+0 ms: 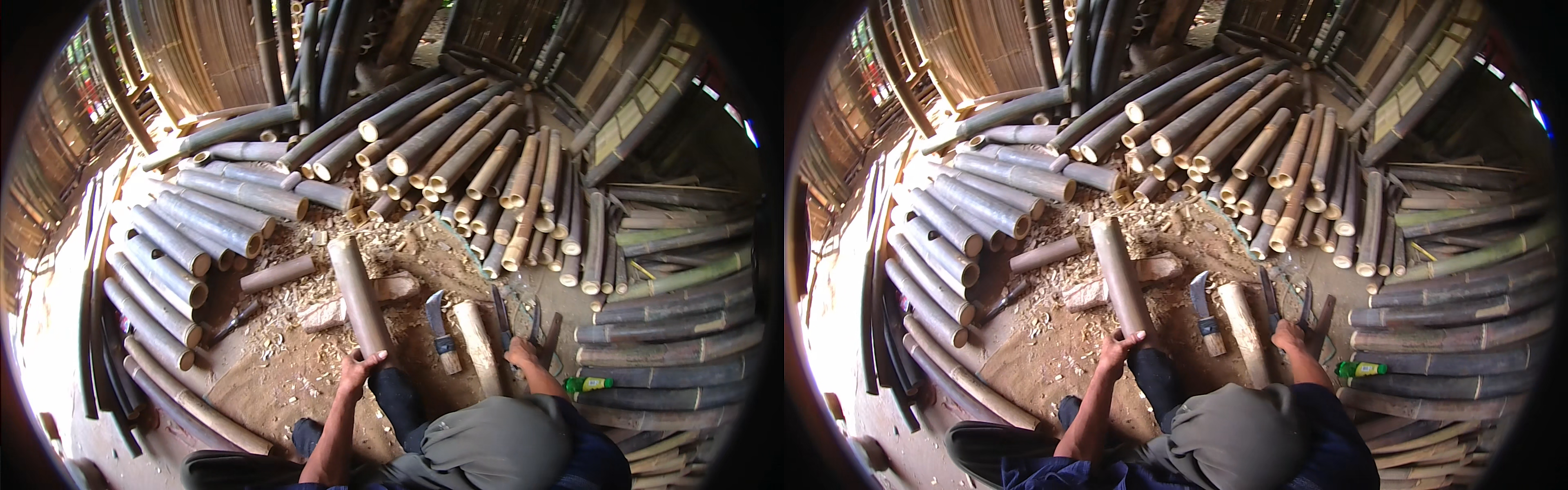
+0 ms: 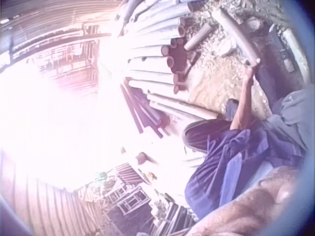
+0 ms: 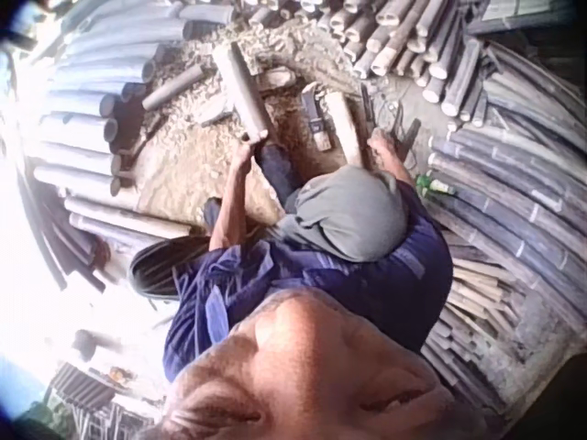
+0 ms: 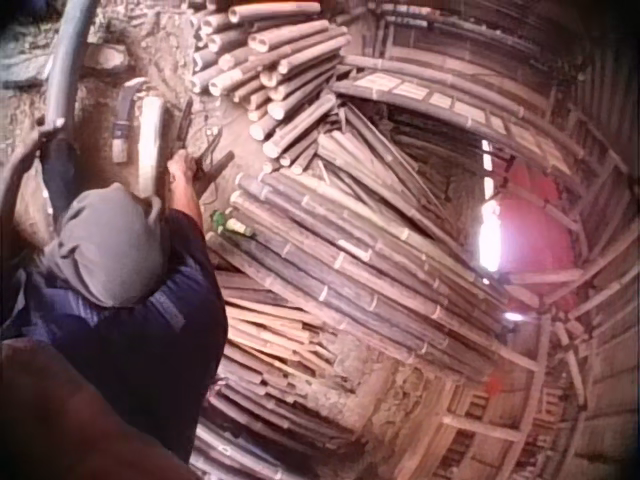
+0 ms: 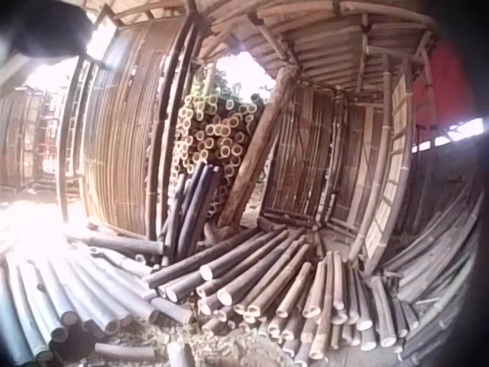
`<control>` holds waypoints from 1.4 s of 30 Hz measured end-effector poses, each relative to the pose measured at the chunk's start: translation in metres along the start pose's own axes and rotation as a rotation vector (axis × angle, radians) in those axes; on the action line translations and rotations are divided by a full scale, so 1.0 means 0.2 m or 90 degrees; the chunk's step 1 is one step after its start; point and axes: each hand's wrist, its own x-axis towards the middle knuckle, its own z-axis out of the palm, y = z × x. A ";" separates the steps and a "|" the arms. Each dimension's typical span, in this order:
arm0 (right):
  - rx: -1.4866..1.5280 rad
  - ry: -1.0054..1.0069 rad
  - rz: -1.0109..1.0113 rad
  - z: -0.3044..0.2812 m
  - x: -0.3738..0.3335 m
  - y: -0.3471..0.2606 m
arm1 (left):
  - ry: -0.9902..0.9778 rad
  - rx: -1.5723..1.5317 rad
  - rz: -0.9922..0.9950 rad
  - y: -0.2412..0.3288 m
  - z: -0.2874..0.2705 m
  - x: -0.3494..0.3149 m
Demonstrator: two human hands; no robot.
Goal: The person carves and shapes a bamboo pole using a machete and a hand knife while sitting in a workshop filled with bamboo logs.
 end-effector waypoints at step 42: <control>0.365 -0.039 -0.596 -0.01 -0.68 -1.07 | 0.741 -0.256 0.100 0.36 -2.06 -0.98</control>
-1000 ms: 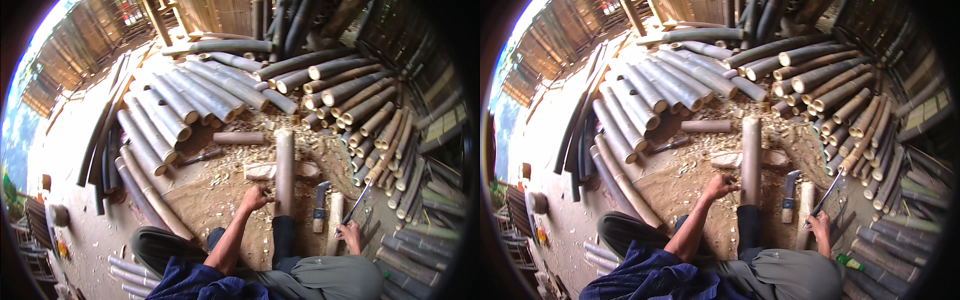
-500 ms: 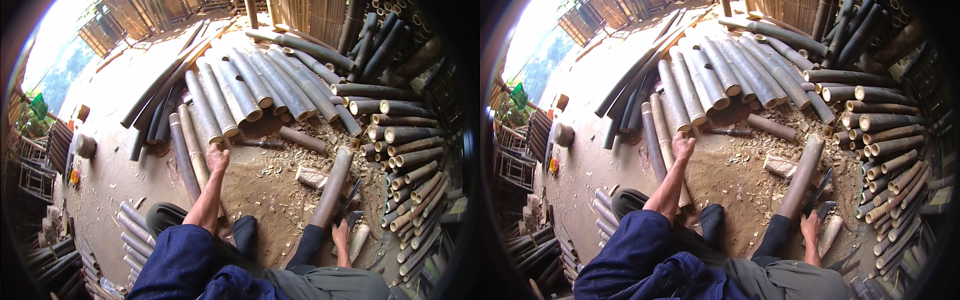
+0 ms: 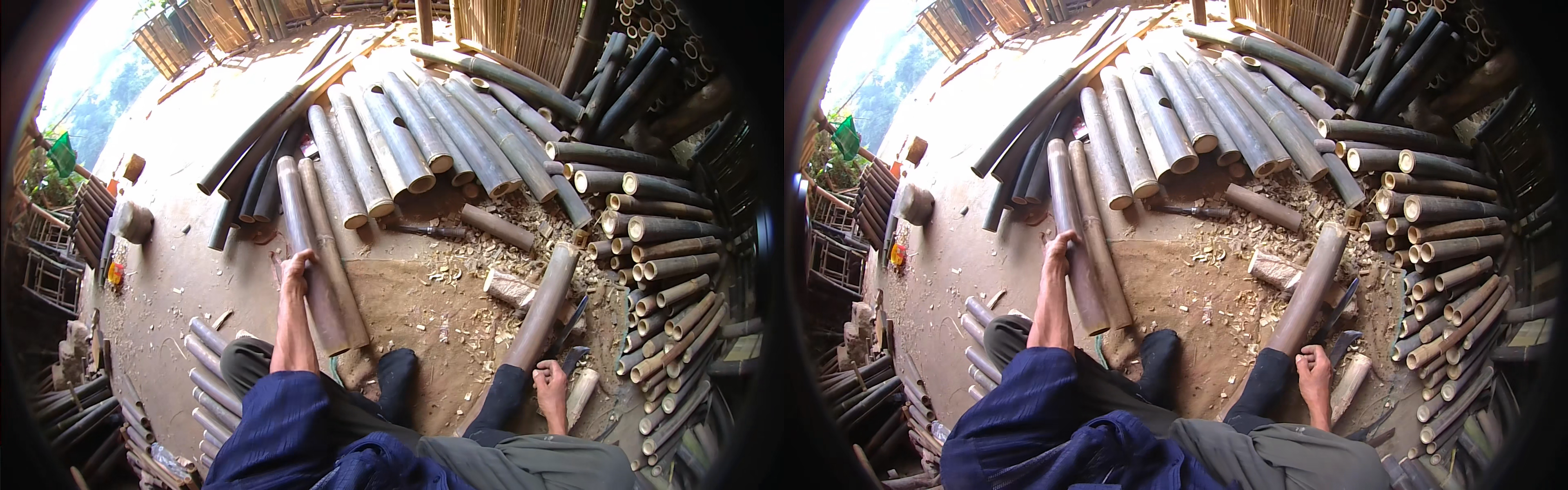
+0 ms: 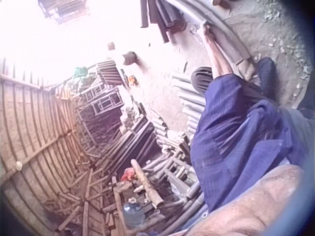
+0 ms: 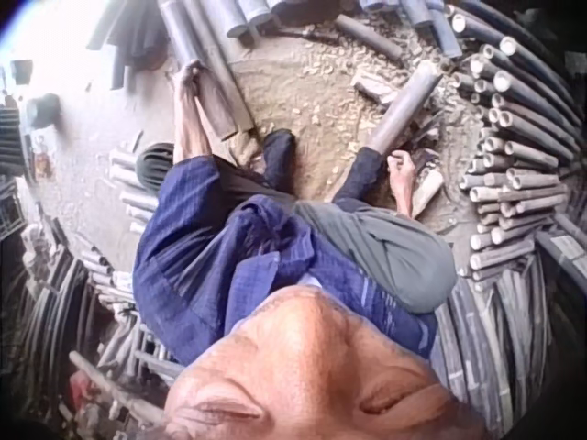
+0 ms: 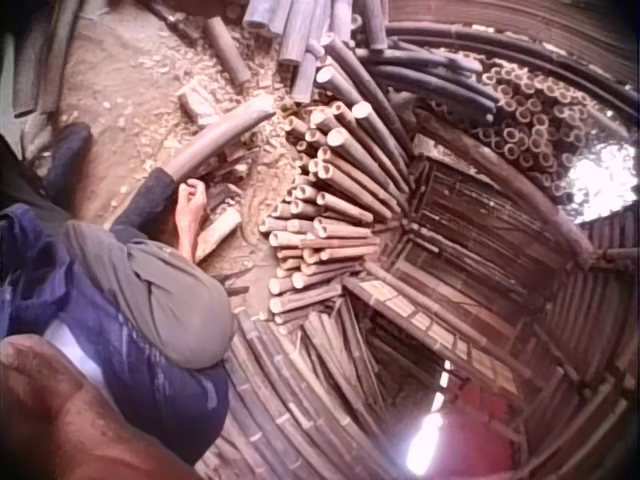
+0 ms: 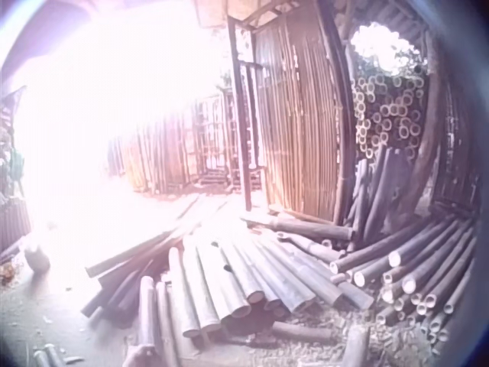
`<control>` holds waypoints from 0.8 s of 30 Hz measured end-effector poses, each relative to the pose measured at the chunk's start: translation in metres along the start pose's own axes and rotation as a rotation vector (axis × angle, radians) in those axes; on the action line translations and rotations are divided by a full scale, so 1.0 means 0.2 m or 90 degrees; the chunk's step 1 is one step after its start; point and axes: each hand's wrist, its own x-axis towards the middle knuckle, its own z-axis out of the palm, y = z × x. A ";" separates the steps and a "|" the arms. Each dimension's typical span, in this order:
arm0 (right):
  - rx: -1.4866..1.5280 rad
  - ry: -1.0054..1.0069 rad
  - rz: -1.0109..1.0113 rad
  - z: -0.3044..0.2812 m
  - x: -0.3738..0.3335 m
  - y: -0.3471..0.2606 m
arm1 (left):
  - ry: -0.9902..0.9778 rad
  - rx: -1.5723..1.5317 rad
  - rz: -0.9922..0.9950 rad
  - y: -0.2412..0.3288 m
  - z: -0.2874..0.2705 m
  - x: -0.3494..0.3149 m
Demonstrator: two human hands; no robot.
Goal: The person carves and shapes a bamboo pole using a machete and a hand knife while sitting in a workshop filled with bamboo logs.
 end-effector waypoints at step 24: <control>-0.130 -0.283 -0.318 -0.64 0.27 -0.51 | -0.340 0.684 1.421 0.27 1.47 -1.23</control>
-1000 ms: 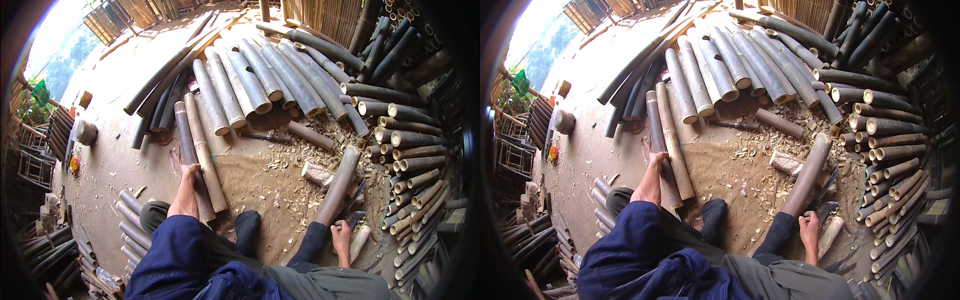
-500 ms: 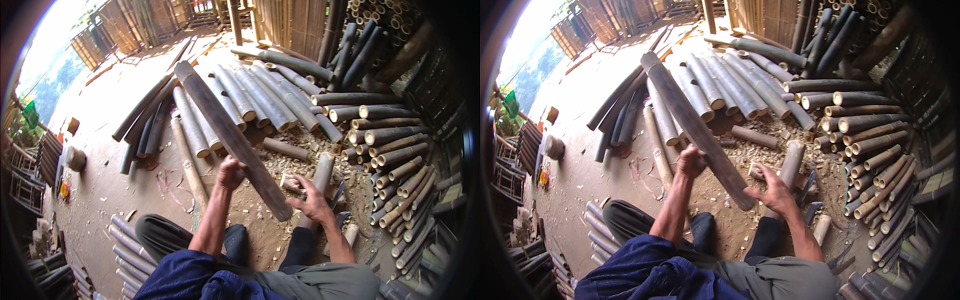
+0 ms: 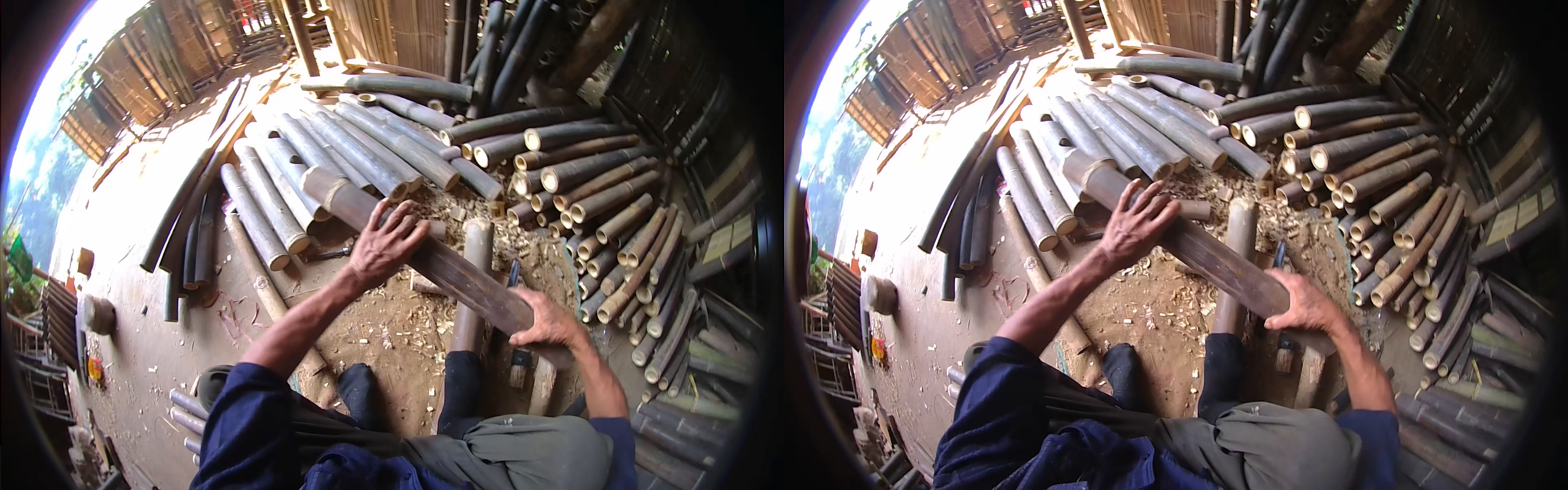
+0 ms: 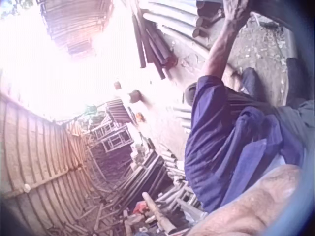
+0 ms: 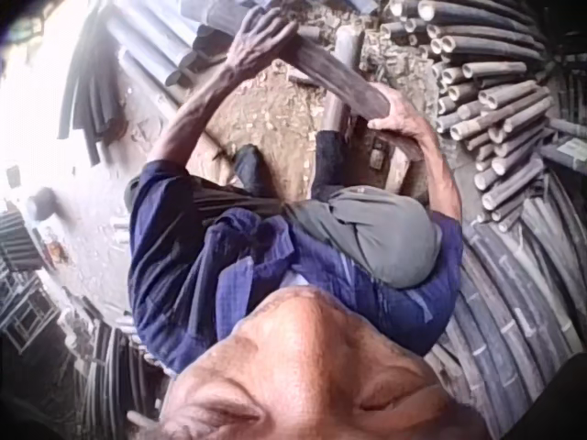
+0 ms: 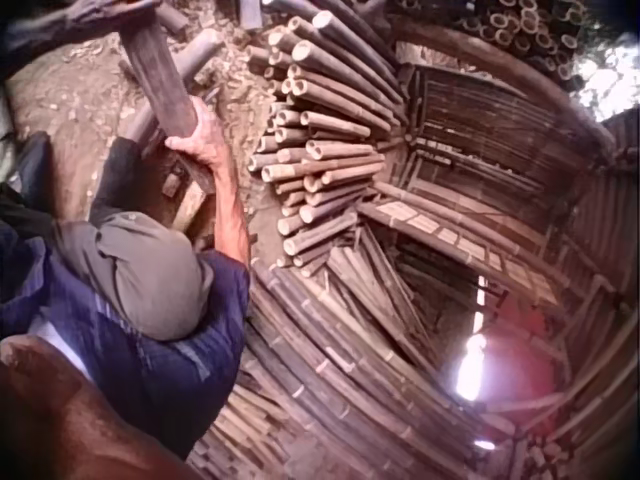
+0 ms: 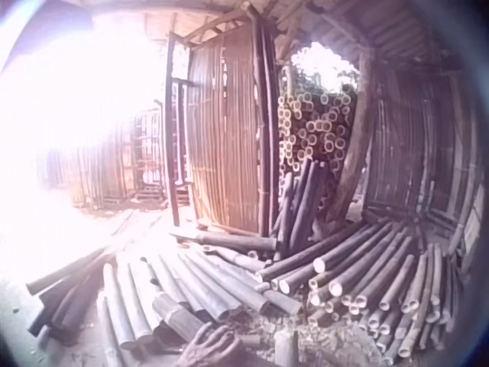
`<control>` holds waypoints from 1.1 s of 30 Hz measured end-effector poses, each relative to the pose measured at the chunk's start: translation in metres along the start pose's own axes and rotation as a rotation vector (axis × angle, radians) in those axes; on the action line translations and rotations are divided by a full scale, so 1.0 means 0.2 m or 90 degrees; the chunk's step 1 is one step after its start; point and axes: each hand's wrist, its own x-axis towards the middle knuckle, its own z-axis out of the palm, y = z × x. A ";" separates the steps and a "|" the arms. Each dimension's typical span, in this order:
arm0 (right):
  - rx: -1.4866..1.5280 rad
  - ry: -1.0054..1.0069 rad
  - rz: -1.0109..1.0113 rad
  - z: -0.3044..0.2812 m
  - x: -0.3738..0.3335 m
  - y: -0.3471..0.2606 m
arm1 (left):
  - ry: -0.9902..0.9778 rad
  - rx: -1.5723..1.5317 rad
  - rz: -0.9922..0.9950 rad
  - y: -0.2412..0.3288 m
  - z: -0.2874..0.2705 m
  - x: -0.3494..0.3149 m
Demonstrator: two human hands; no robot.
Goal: The person carves and shapes a bamboo pole using a machete and a hand knife while sitting in a workshop filled with bamboo logs.
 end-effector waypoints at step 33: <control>0.697 0.518 0.407 0.65 0.03 0.51 | 0.079 -0.954 -0.592 0.07 -0.05 0.25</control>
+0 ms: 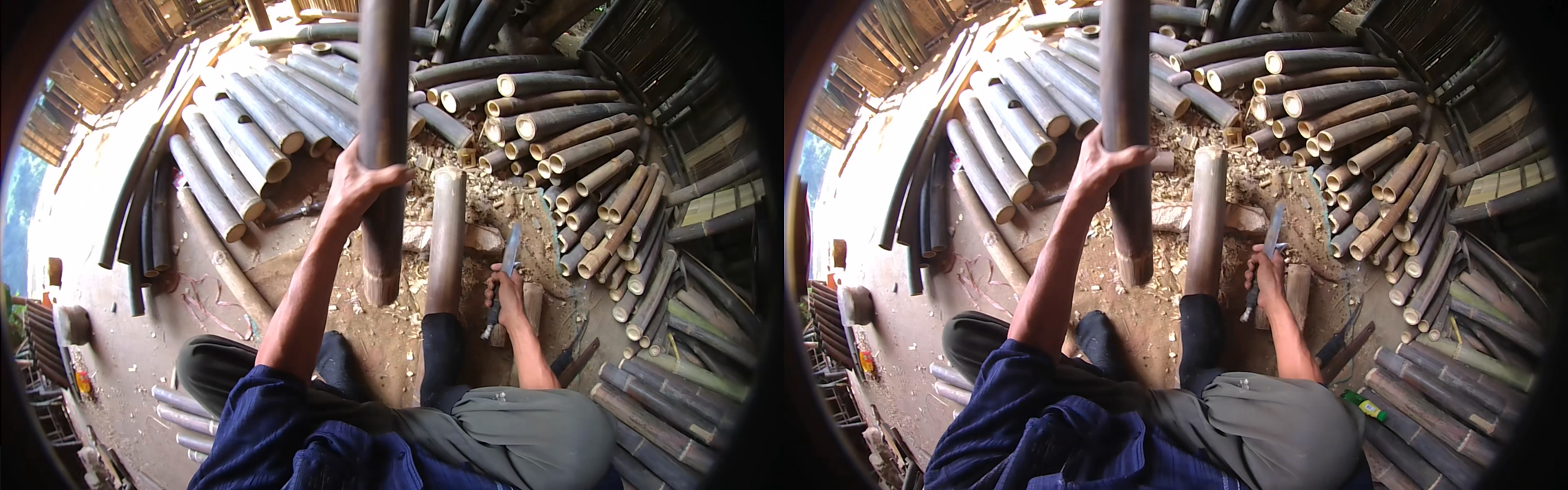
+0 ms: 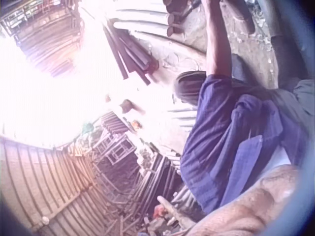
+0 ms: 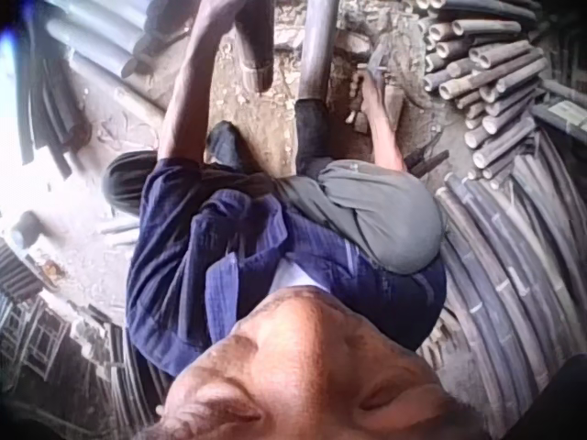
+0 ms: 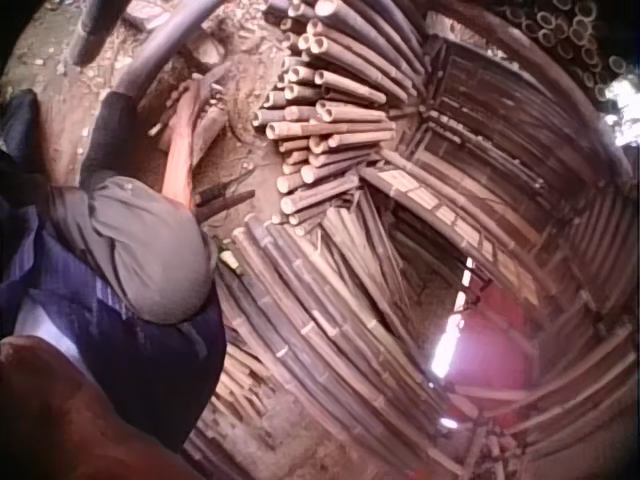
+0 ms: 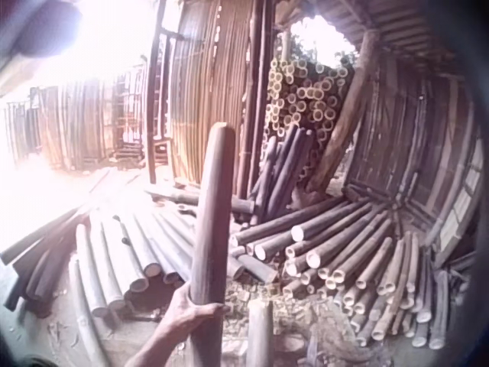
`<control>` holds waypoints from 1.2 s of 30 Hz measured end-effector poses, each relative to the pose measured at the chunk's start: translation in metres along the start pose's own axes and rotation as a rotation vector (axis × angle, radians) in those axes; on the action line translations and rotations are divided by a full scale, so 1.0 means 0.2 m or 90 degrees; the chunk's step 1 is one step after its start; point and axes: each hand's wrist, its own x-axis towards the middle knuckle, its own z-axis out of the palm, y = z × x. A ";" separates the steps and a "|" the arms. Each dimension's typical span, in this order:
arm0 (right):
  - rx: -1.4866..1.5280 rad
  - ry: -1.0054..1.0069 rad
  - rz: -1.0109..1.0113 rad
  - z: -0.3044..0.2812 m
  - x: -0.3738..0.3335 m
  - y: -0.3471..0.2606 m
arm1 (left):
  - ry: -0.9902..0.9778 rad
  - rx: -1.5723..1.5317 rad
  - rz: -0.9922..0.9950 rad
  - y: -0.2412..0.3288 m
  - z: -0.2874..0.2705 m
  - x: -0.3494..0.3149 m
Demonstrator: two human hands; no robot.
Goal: The person carves and shapes a bamboo pole using a machete and a hand knife while sitting in a workshop filled with bamboo logs.
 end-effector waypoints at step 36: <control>-0.814 -0.308 -0.336 -0.01 -0.10 -0.38 | 0.020 0.097 0.383 0.07 0.91 -0.23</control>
